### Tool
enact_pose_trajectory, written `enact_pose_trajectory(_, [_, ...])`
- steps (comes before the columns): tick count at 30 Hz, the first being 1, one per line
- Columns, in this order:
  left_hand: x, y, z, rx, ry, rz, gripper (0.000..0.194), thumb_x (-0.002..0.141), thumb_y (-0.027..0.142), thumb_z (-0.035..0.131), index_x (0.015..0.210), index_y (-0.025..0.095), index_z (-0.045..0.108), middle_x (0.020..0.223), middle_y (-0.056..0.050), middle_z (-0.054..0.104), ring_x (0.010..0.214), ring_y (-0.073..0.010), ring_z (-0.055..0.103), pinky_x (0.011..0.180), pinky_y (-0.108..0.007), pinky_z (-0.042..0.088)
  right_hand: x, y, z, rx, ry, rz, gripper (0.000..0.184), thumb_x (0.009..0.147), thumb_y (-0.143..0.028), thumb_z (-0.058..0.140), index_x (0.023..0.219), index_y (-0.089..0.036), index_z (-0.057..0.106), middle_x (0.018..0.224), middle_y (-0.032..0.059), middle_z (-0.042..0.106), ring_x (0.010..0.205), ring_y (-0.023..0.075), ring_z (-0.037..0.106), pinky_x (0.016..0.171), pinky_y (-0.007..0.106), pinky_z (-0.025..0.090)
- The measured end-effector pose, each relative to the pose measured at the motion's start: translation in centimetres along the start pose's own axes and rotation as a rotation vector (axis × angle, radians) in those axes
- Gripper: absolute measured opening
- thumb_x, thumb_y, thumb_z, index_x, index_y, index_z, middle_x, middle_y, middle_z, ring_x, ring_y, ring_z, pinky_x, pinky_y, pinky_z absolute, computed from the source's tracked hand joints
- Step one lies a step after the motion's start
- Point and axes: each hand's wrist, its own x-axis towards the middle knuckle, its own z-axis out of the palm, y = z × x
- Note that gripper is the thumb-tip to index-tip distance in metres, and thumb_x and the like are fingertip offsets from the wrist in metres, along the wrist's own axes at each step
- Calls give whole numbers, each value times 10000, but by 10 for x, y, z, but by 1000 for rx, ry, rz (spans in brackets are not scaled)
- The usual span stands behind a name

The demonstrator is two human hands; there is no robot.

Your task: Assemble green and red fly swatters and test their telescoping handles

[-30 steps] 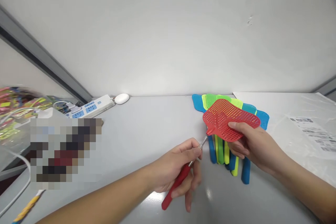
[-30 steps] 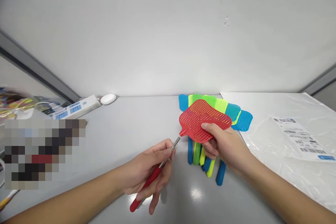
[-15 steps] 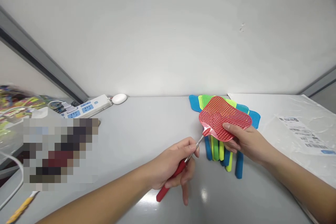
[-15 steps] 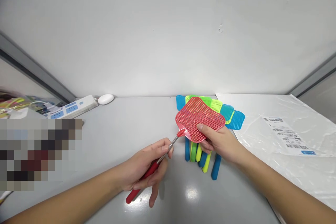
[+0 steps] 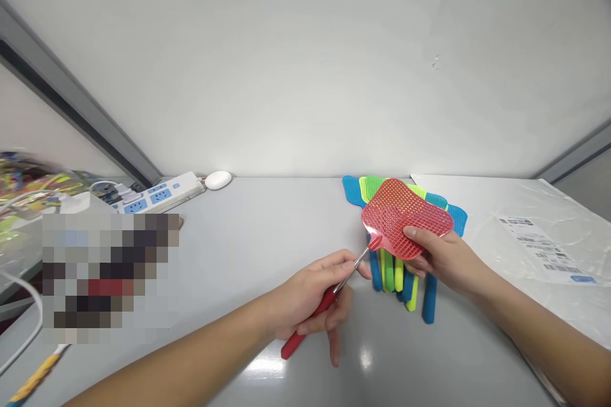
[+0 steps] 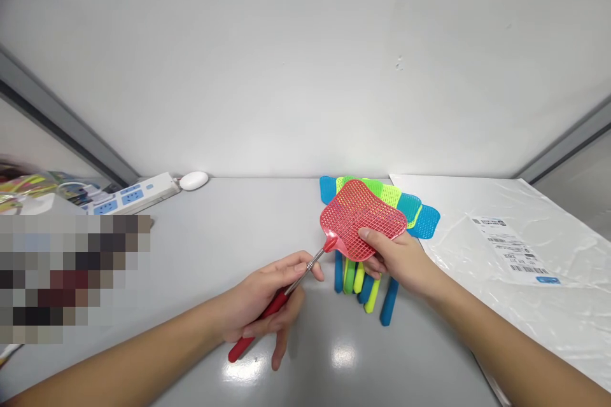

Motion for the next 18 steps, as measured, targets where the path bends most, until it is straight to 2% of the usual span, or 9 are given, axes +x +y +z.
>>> enact_pose_trajectory(3, [0,0,1,-2,5,-3,331,988,450,358,1209,259,515,466,102,513,233,-24,212,415,-266,524,0,1,1,45,-2,1,509,924,-491,503,503,-218,417,429,-44,375,406,117,423,460,274,356])
enact_pose_trajectory(8, [0,0,3,-2,11,6,394,985,432,377,1338,276,456,472,100,514,237,-21,216,433,-270,539,-3,2,-1,1,21,-7,494,925,-495,510,521,-221,434,468,-30,411,450,131,452,477,283,365])
enact_pose_trajectory(18, [-2,1,0,17,10,25,484,994,428,363,1464,322,319,556,87,567,255,-14,227,468,-267,547,-2,3,1,-6,37,-18,515,922,-511,508,507,-219,423,459,-34,397,445,128,449,491,285,367])
